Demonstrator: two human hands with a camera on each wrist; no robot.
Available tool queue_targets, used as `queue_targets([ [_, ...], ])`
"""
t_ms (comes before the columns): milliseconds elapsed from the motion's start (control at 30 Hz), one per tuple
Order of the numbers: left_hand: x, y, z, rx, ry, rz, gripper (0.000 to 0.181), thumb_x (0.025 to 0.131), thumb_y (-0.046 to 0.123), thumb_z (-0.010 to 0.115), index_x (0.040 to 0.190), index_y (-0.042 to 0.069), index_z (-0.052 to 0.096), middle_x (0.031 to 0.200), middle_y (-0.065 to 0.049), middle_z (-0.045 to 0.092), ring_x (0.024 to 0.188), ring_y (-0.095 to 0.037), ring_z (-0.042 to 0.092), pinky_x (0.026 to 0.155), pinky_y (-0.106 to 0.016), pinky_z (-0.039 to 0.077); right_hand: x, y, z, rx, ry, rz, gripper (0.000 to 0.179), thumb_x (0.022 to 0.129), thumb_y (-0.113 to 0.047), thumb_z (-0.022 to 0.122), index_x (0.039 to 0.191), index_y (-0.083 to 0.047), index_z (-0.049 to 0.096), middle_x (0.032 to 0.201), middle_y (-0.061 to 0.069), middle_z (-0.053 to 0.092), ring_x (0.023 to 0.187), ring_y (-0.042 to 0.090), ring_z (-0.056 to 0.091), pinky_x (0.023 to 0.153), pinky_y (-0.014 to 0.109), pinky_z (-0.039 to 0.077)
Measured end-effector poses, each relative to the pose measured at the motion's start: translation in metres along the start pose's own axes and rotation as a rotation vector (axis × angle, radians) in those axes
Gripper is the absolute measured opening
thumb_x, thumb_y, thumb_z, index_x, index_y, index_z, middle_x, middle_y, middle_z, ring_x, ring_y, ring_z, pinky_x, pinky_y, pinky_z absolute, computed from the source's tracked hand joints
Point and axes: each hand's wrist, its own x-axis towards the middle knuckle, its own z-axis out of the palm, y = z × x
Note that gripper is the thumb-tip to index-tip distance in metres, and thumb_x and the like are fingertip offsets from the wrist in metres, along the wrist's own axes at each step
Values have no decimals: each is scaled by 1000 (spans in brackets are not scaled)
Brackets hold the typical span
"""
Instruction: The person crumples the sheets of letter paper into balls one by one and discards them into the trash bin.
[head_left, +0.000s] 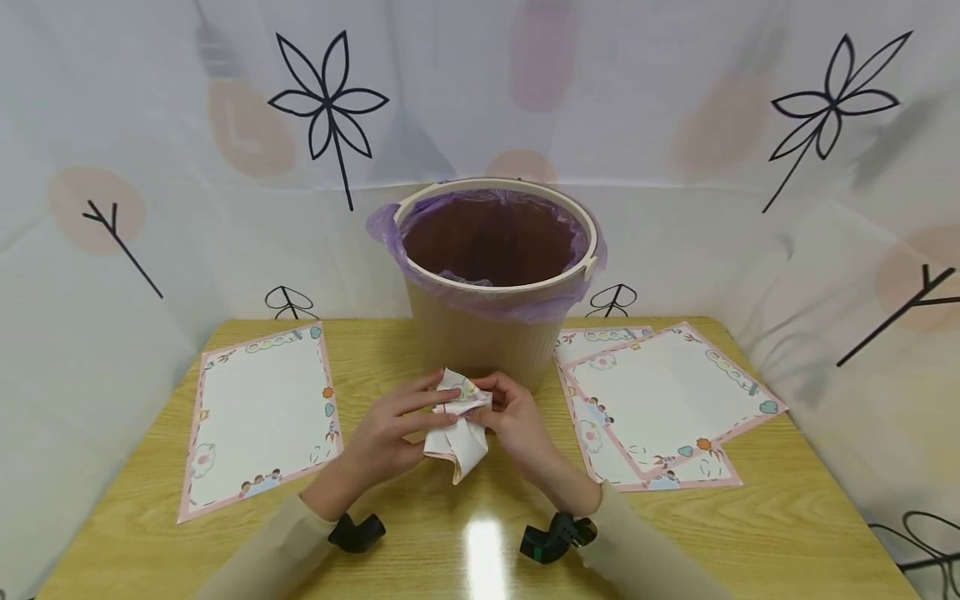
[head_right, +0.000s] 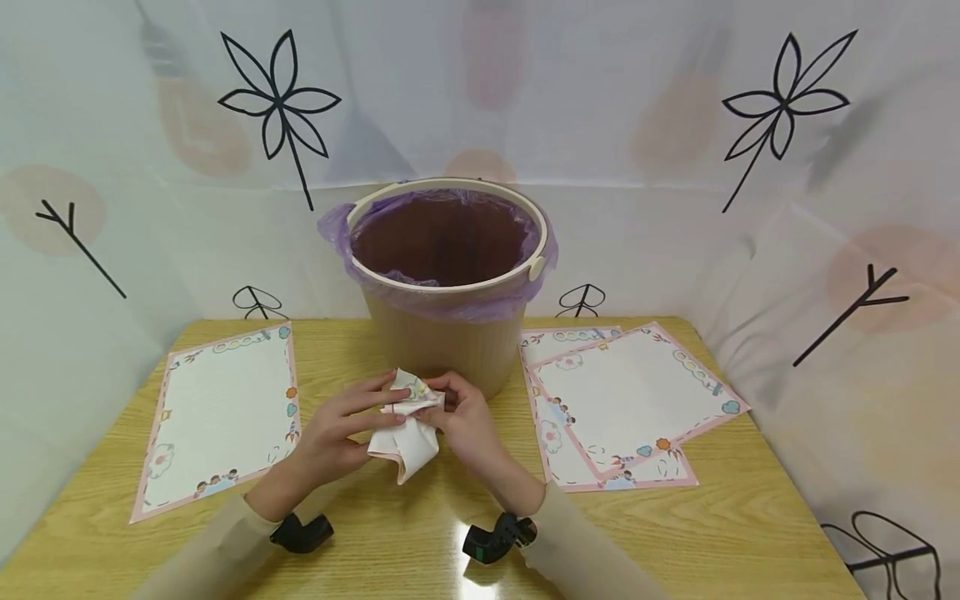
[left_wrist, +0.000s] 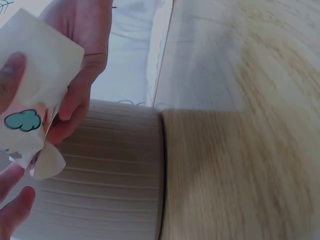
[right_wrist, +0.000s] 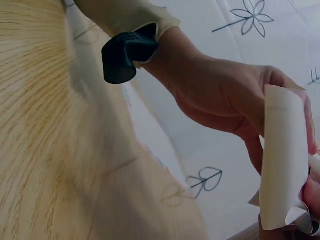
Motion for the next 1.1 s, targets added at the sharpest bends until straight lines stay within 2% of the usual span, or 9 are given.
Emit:
queue_targets([
  [67,-1,-1,3,-24,36,-10,14,90,13,75,103,10,75,116,-16,70,117,-46,59,94,-49,51,0,0,1,6,9,-6,32,86,13,62,117,10,55,98,9,66,83,18,63,65,26,54],
  [233,0,2,9,-71,120,-86,22,74,-2,79,91,11,76,107,-13,74,115,-43,60,93,-50,51,-1,3,3,0,5,-37,28,87,14,61,114,11,55,97,11,67,82,16,64,66,25,54],
  [400,3,6,11,-93,170,-220,22,69,-4,84,79,11,72,95,-7,75,111,-39,62,95,-48,51,0,6,3,-4,-18,-77,26,88,16,59,114,14,55,102,17,68,87,16,65,73,25,54],
  [467,4,8,12,-103,174,-307,27,68,-4,87,79,12,68,94,-5,74,112,-37,62,96,-43,51,0,7,2,-16,-24,-93,26,88,16,60,114,14,56,105,18,68,88,15,64,75,25,54],
  [633,3,11,9,-222,162,-486,44,68,-6,88,103,4,64,113,-11,63,117,-33,58,96,-37,51,0,7,-2,-95,-48,-126,25,87,15,63,112,9,59,111,19,68,88,11,63,72,23,51],
  [767,5,10,4,-240,116,-526,65,67,-5,89,127,-3,63,132,-13,54,123,-30,52,101,-38,47,-2,5,-4,-131,-81,-157,25,87,13,63,112,8,60,113,21,68,90,12,65,72,24,52],
  [900,5,9,3,-219,67,-551,71,67,-4,90,132,-1,61,138,-12,55,126,-28,52,104,-36,44,-4,2,-6,-161,-98,-193,26,87,14,62,111,8,60,112,22,68,89,12,65,73,25,53],
  [1000,3,10,3,-268,53,-601,71,69,-7,87,134,1,59,138,-11,56,124,-29,55,98,-41,49,-5,1,-7,-197,-96,-207,26,86,15,63,110,7,62,107,22,68,85,11,63,71,24,52],
  [1100,2,13,4,-320,50,-672,68,71,-10,85,133,5,61,137,-7,57,120,-28,58,90,-48,54,-6,0,-8,-222,-100,-199,26,86,15,63,110,6,63,112,22,68,85,11,63,71,24,51],
])
